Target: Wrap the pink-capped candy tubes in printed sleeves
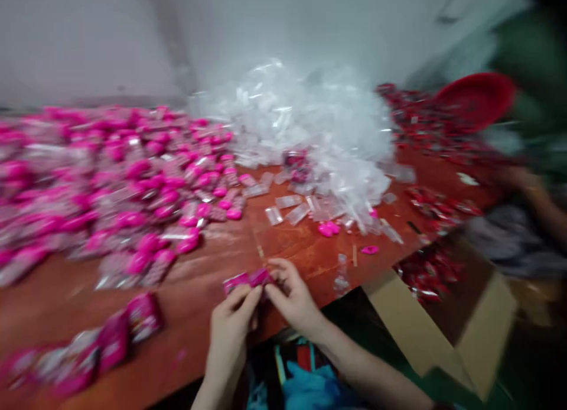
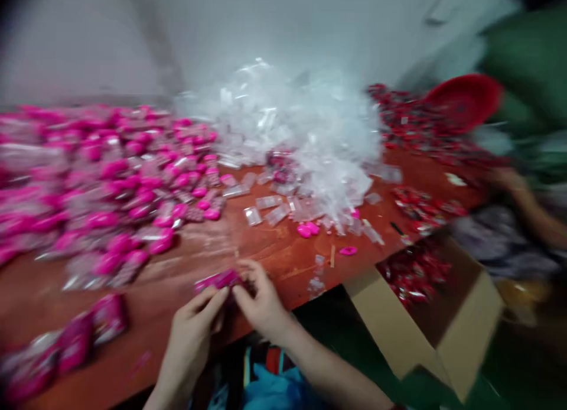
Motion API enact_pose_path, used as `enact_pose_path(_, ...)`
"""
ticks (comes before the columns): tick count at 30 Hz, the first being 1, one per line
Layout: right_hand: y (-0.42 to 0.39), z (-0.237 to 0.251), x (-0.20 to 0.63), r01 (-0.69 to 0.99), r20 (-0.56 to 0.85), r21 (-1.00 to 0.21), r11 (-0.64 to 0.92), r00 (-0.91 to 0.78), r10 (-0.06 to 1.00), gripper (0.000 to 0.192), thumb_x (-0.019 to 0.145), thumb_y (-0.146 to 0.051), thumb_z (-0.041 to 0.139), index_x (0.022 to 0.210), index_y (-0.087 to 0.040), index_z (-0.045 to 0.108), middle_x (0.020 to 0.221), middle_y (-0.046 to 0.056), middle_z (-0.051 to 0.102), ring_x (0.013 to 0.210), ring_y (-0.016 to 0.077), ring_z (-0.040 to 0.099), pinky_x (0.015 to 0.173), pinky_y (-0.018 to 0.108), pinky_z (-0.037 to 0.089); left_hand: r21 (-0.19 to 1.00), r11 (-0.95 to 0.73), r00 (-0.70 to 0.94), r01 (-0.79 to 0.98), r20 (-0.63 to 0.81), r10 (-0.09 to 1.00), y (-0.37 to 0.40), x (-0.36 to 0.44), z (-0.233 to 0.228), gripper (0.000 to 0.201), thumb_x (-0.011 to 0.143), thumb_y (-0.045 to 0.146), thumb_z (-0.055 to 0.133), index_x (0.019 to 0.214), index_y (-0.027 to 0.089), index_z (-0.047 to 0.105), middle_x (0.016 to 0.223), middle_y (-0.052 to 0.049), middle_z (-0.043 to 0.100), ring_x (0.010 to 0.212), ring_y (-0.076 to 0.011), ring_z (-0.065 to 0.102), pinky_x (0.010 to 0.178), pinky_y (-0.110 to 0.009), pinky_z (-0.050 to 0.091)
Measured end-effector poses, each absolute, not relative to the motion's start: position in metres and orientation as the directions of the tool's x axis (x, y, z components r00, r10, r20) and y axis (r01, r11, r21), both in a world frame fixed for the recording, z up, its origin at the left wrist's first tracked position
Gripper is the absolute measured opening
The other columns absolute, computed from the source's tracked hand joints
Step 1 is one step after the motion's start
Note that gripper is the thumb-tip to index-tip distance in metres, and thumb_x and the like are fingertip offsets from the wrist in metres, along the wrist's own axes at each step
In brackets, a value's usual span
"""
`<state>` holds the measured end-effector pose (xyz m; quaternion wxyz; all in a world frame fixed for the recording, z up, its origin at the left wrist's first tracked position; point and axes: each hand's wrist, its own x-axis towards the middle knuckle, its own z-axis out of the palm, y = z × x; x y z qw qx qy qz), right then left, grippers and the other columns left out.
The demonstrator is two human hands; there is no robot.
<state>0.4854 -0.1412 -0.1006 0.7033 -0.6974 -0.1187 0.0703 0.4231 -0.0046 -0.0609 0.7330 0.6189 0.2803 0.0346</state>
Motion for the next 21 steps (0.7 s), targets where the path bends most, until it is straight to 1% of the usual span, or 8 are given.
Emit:
enact_pose_path(3, -0.141, -0.098, 0.484, -0.044, -0.021, -0.995, 0.089, 0.970, 0.242, 0.042, 0.088, -0.045, 0.089, 0.126, -0.037, 0.075, 0.091, 0.001, 0.082, 0.083, 0.0286, 0.081, 0.080, 0.042, 0.070, 0.925, 0.273, 0.860, 0.265, -0.354, 0.367, -0.006, 0.424, -0.052, 0.057, 0.081, 0.072, 0.090, 0.057, 0.026, 0.067, 0.056, -0.001, 0.046, 0.055, -0.0177, 0.038, 0.059, -0.036, 0.031)
enact_pose_path(7, -0.143, -0.098, 0.485, -0.116, -0.105, -0.993, 0.010, 0.931, 0.349, 0.041, 0.093, -0.055, 0.088, 0.125, -0.031, 0.078, 0.076, -0.001, 0.074, 0.061, 0.0241, 0.066, 0.059, 0.036, 0.057, 0.885, 0.372, 0.839, 0.281, -0.415, 0.353, -0.002, 0.420, -0.051, 0.051, 0.080, 0.069, 0.091, 0.066, 0.023, 0.074, 0.052, 0.001, 0.045, 0.053, -0.0153, 0.034, 0.058, -0.035, 0.023)
enact_pose_path(10, -0.147, -0.097, 0.485, -0.043, -0.071, -0.996, -0.076, 0.901, 0.428, 0.040, 0.103, -0.057, 0.079, 0.133, -0.031, 0.079, 0.070, -0.001, 0.072, 0.059, 0.0266, 0.067, 0.057, 0.038, 0.057, 0.838, 0.460, 0.820, 0.294, -0.468, 0.328, 0.001, 0.418, -0.053, 0.051, 0.075, 0.068, 0.095, 0.066, 0.023, 0.073, 0.050, 0.001, 0.046, 0.050, -0.0129, 0.031, 0.058, -0.033, 0.017)
enact_pose_path(12, -0.151, -0.095, 0.491, 0.074, -0.008, -0.987, -0.142, 0.862, 0.507, 0.039, 0.109, -0.053, 0.073, 0.141, -0.032, 0.079, 0.072, 0.000, 0.074, 0.063, 0.0290, 0.072, 0.062, 0.041, 0.062, 0.820, 0.493, 0.810, 0.290, -0.485, 0.329, 0.004, 0.418, -0.054, 0.049, 0.074, 0.067, 0.098, 0.071, 0.023, 0.077, 0.050, 0.002, 0.047, 0.050, -0.0123, 0.031, 0.058, -0.032, 0.016)
enact_pose_path(15, -0.150, -0.085, 0.523, 0.331, 0.121, -0.918, -0.218, 0.758, 0.641, 0.033, 0.115, -0.044, 0.066, 0.141, -0.033, 0.082, 0.104, 0.008, 0.087, 0.092, 0.0334, 0.085, 0.087, 0.048, 0.071, 0.823, 0.508, 0.803, 0.254, -0.472, 0.364, 0.012, 0.420, -0.055, 0.046, 0.076, 0.065, 0.098, 0.075, 0.023, 0.080, 0.049, 0.002, 0.047, 0.050, -0.0128, 0.030, 0.058, -0.032, 0.018)
enact_pose_path(17, -0.140, -0.076, 0.559, 0.536, 0.245, -0.802, -0.265, 0.699, 0.672, 0.029, 0.117, -0.036, 0.062, 0.131, -0.030, 0.087, 0.125, 0.013, 0.088, 0.115, 0.0357, 0.085, 0.106, 0.053, 0.069, 0.830, 0.510, 0.800, 0.225, -0.456, 0.389, 0.017, 0.423, -0.055, 0.046, 0.076, 0.065, 0.097, 0.075, 0.023, 0.079, 0.049, 0.002, 0.045, 0.051, -0.0132, 0.030, 0.058, -0.032, 0.019)
enact_pose_path(19, -0.120, -0.067, 0.601, 0.695, 0.343, -0.634, -0.340, 0.646, 0.681, 0.035, 0.116, -0.026, 0.055, 0.128, -0.024, 0.088, 0.123, 0.017, 0.087, 0.118, 0.0370, 0.081, 0.111, 0.057, 0.066, 0.833, 0.510, 0.798, 0.214, -0.450, 0.399, 0.019, 0.426, -0.056, 0.044, 0.076, 0.064, 0.098, 0.077, 0.024, 0.079, 0.050, 0.003, 0.044, 0.052, -0.0136, 0.030, 0.059, -0.032, 0.020)
enact_pose_path(21, -0.094, -0.059, 0.639, 0.780, 0.342, -0.467, -0.416, 0.594, 0.729, 0.041, 0.112, -0.014, 0.053, 0.131, -0.021, 0.088, 0.131, 0.019, 0.086, 0.124, 0.0368, 0.077, 0.116, 0.058, 0.063, 0.831, 0.507, 0.800, 0.230, -0.458, 0.387, 0.019, 0.429, -0.057, 0.043, 0.074, 0.063, 0.099, 0.078, 0.024, 0.080, 0.051, 0.003, 0.045, 0.051, -0.0137, 0.030, 0.059, -0.032, 0.020)
